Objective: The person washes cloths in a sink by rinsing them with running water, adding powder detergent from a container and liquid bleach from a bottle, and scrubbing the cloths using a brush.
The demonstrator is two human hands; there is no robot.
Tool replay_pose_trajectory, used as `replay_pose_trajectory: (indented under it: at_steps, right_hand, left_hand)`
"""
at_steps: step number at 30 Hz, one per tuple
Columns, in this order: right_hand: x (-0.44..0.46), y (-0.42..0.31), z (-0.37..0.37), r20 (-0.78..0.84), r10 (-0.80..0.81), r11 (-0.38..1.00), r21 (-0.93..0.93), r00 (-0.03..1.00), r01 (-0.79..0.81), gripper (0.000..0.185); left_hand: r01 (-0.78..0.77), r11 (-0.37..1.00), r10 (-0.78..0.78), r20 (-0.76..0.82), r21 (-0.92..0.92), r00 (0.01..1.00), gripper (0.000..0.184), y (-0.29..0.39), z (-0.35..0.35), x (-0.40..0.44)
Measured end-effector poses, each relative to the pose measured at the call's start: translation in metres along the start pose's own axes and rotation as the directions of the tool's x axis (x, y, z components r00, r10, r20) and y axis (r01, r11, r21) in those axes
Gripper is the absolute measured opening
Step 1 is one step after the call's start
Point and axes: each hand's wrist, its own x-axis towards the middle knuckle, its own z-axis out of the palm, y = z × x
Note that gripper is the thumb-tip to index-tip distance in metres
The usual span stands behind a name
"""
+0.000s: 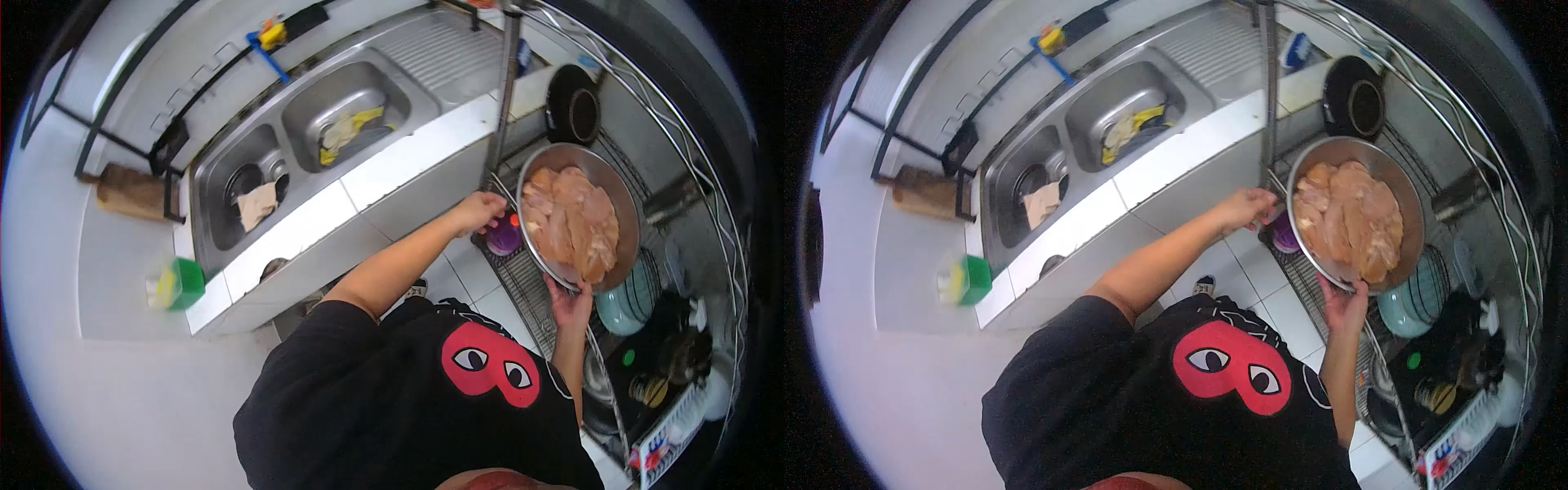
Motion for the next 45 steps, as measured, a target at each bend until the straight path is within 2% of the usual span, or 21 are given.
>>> replay_pose_trajectory:
  at_steps: [2,3,5,9,12,15,17,19,21,23,25,26,29,30,31,33,35,38,41,42,45]
  right_hand:
    - [0.003,-0.042,-0.006,-0.005,-0.042,0.997,-0.062,0.999,0.042,0.053]
    - [0.011,0.056,0.006,-0.007,0.047,0.996,0.078,0.999,-0.046,0.053]
    - [0.010,0.021,0.013,-0.055,0.015,1.000,0.022,0.998,-0.014,0.052]
    - [0.020,0.004,0.006,-0.053,0.070,0.996,0.053,0.996,-0.068,0.053]
    - [0.030,0.005,0.001,-0.120,-0.037,0.999,-0.020,0.992,0.035,0.055]
    - [0.037,0.008,-0.011,-0.013,-0.195,0.978,-0.081,0.981,0.193,0.061]
    - [0.011,0.035,0.020,-0.328,-0.285,0.958,-0.056,0.900,0.283,0.065]
    - [-0.009,0.061,0.019,-0.355,-0.222,0.963,-0.224,0.908,0.147,0.057]
    - [-0.011,0.071,-0.011,-0.176,-0.095,0.892,-0.453,0.980,0.004,0.052]
    - [-0.004,0.084,-0.011,-0.112,-0.028,0.772,-0.634,0.993,-0.050,0.046]
    - [0.003,0.103,0.021,-0.129,-0.055,0.644,-0.762,0.990,-0.063,0.041]
    - [0.002,0.115,0.058,-0.013,0.028,0.662,-0.749,1.000,-0.028,0.038]
    - [0.014,0.133,0.136,-0.011,-0.055,0.582,-0.813,0.998,0.023,0.034]
    - [0.020,0.138,0.154,0.043,-0.053,0.554,-0.830,0.998,0.066,0.032]
    - [0.025,0.142,0.169,0.095,-0.052,0.526,-0.844,0.994,0.108,0.031]
    - [0.037,0.148,0.192,0.183,-0.040,0.474,-0.862,0.982,0.179,0.028]
    - [0.052,0.150,0.210,0.259,-0.014,0.430,-0.870,0.966,0.240,0.026]
    - [0.062,0.166,0.246,0.286,-0.006,0.343,-0.899,0.958,0.270,0.026]
    - [0.087,0.181,0.266,0.323,0.097,0.326,-0.904,0.941,0.276,0.025]
    - [0.095,0.187,0.272,0.347,0.142,0.327,-0.901,0.927,0.286,0.025]
    - [0.118,0.204,0.300,0.414,0.269,0.328,-0.888,0.870,0.322,0.023]
  left_hand:
    - [-0.090,0.995,0.091,0.017,-0.041,0.996,0.037,0.003,0.017,0.000]
    - [-0.046,0.996,0.051,-0.060,0.080,0.997,0.036,0.002,-0.070,-0.051]
    - [-0.142,0.990,0.142,-0.064,0.007,0.988,0.034,0.008,-0.080,-0.062]
    - [-0.228,0.974,0.220,-0.248,-0.003,0.943,0.033,0.012,-0.142,-0.106]
    - [-0.255,0.964,0.207,-0.397,-0.070,0.894,0.032,0.004,-0.202,-0.123]
    - [-0.229,0.973,0.174,-0.580,-0.022,0.796,0.031,-0.007,-0.260,-0.127]
    - [-0.276,0.958,0.165,-0.627,-0.083,0.761,0.031,-0.018,-0.293,-0.124]
    - [-0.292,0.950,0.161,-0.629,-0.111,0.761,0.030,-0.022,-0.316,-0.124]
    - [-0.251,0.952,0.090,-0.626,-0.174,0.775,0.029,-0.021,-0.326,-0.123]
    - [-0.234,0.960,0.094,-0.614,-0.152,0.784,0.027,-0.032,-0.344,-0.118]
    - [-0.189,0.981,0.113,-0.646,-0.050,0.755,0.026,-0.044,-0.371,-0.120]
    - [-0.166,0.986,0.127,-0.660,0.003,0.741,0.026,-0.049,-0.381,-0.123]
    - [-0.120,0.992,0.102,-0.717,0.026,0.690,0.026,-0.051,-0.406,-0.146]
    - [-0.100,0.995,0.063,-0.701,-0.011,0.711,0.026,-0.056,-0.418,-0.153]
    - [-0.119,0.993,0.097,-0.716,0.020,0.691,0.028,-0.069,-0.434,-0.159]
    - [0.161,0.931,0.175,-0.790,0.326,0.588,0.031,-0.090,-0.467,-0.180]
    - [0.455,0.749,0.221,-0.828,0.482,0.515,0.044,-0.094,-0.484,-0.215]
    - [0.794,0.540,-0.015,-0.940,0.278,0.340,0.058,-0.112,-0.488,-0.243]
    - [0.855,0.495,-0.048,-0.978,0.151,0.201,0.064,-0.156,-0.494,-0.234]
    - [0.872,0.442,0.006,-0.973,0.208,0.229,0.056,-0.163,-0.490,-0.232]
    - [0.700,0.691,0.030,-0.975,0.180,0.221,0.046,-0.178,-0.499,-0.241]
